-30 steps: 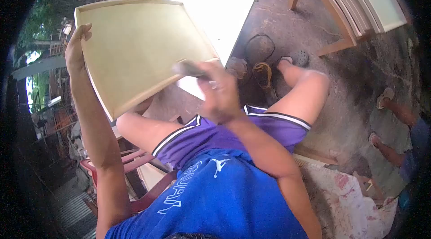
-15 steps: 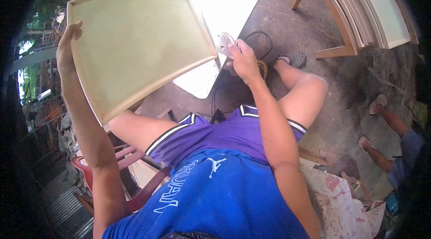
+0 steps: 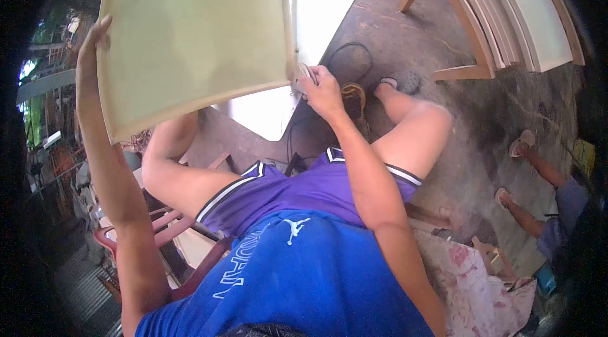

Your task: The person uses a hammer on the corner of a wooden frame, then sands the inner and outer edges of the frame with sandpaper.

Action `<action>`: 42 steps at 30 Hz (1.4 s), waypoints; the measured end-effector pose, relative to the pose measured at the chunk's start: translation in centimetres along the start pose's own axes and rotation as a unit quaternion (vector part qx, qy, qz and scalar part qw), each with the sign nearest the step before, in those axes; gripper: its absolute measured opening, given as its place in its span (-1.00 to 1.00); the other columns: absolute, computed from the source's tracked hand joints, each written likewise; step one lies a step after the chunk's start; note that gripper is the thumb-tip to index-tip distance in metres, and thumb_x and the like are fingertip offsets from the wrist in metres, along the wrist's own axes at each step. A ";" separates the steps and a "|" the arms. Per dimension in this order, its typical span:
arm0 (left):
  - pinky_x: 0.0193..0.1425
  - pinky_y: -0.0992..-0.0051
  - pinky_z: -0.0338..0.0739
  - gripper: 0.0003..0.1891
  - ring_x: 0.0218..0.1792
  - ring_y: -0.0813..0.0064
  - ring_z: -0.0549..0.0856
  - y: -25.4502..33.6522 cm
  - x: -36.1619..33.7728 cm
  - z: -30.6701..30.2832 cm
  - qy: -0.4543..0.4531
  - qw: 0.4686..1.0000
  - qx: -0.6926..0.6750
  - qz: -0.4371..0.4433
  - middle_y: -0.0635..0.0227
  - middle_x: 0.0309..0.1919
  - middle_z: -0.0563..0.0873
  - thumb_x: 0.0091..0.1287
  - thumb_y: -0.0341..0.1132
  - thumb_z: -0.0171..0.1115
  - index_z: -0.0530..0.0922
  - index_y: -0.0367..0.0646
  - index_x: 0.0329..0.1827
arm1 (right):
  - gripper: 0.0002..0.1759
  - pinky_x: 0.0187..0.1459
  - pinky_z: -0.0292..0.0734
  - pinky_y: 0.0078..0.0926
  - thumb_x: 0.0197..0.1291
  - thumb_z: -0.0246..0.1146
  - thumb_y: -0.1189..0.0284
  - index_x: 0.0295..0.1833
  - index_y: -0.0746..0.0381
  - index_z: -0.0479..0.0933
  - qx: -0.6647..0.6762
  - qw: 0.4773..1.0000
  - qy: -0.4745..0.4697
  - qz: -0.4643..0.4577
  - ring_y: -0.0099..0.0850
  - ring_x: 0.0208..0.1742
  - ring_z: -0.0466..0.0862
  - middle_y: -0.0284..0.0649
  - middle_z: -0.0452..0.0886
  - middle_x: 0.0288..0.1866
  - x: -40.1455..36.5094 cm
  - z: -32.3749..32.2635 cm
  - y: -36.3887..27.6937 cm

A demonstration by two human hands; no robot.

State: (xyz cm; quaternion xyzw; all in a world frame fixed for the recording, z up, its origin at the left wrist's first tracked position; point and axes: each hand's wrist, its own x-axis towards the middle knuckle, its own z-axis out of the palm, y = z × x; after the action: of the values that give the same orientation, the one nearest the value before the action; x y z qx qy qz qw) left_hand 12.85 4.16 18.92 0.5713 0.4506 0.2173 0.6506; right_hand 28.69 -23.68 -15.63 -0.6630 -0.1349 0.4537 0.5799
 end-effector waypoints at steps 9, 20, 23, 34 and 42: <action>0.31 0.16 0.58 -0.65 0.20 0.20 0.69 -12.0 -7.8 3.4 -0.038 0.971 -0.141 0.189 0.15 0.18 0.74 0.51 -0.24 0.30 0.63 -0.24 0.24 | -0.61 0.09 0.63 -0.04 0.34 0.28 0.28 0.11 0.35 0.62 -0.218 0.968 0.039 -0.118 0.10 0.03 0.79 0.20 0.77 -0.11 -0.7 1.9 -0.4; -0.12 0.46 0.63 -0.71 -0.23 0.48 0.74 -7.9 -6.7 5.9 0.220 0.907 0.219 0.284 0.22 -0.15 0.80 0.33 -0.44 0.37 0.66 -0.40 0.06 | -0.77 0.00 0.63 -0.23 0.23 0.37 0.55 0.00 0.24 0.74 -0.181 0.929 0.054 -0.319 -0.08 -0.05 0.74 -0.09 0.78 -0.06 -5.9 -2.0 -5.2; -0.19 0.51 0.59 -0.65 -0.28 0.50 0.71 -3.7 -6.2 6.6 0.162 0.933 0.263 0.185 0.25 -0.20 0.79 0.30 -0.37 0.34 0.67 -0.38 0.09 | -0.76 -0.02 0.63 -0.23 0.20 0.38 0.58 -0.01 0.24 0.74 -0.174 0.913 0.001 -0.370 -0.09 -0.07 0.73 -0.12 0.78 -0.07 -7.9 -0.6 -6.0; -0.15 0.35 0.61 -0.62 -0.29 0.31 0.73 -7.9 4.8 10.7 -0.010 0.950 0.303 0.079 0.17 -0.33 0.77 0.20 -0.26 0.45 0.73 -0.33 0.01 | -0.75 -0.07 0.61 -0.23 0.10 0.43 0.59 -0.06 0.27 0.74 -0.139 0.914 -0.056 -0.378 -0.11 -0.16 0.68 -0.13 0.77 -0.12 -13.2 3.2 -6.4; -0.10 0.53 0.62 -0.46 -0.17 0.56 0.73 -12.4 -8.8 6.4 -0.022 0.982 0.187 0.003 0.26 -0.05 0.77 0.29 -0.32 0.33 0.59 -0.37 0.33 | -0.62 -0.08 0.62 -0.24 0.02 0.41 0.53 0.03 0.11 0.76 -0.158 0.888 -0.103 -0.420 -0.17 -0.13 0.62 -0.27 0.72 -0.08 -15.6 7.3 -7.2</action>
State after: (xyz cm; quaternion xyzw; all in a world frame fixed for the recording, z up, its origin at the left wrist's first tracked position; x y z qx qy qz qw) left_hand 10.95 -9.45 9.89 0.6887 0.4670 0.1186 0.5418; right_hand 17.09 -27.89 -1.62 -0.5770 -0.5297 0.2057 0.5867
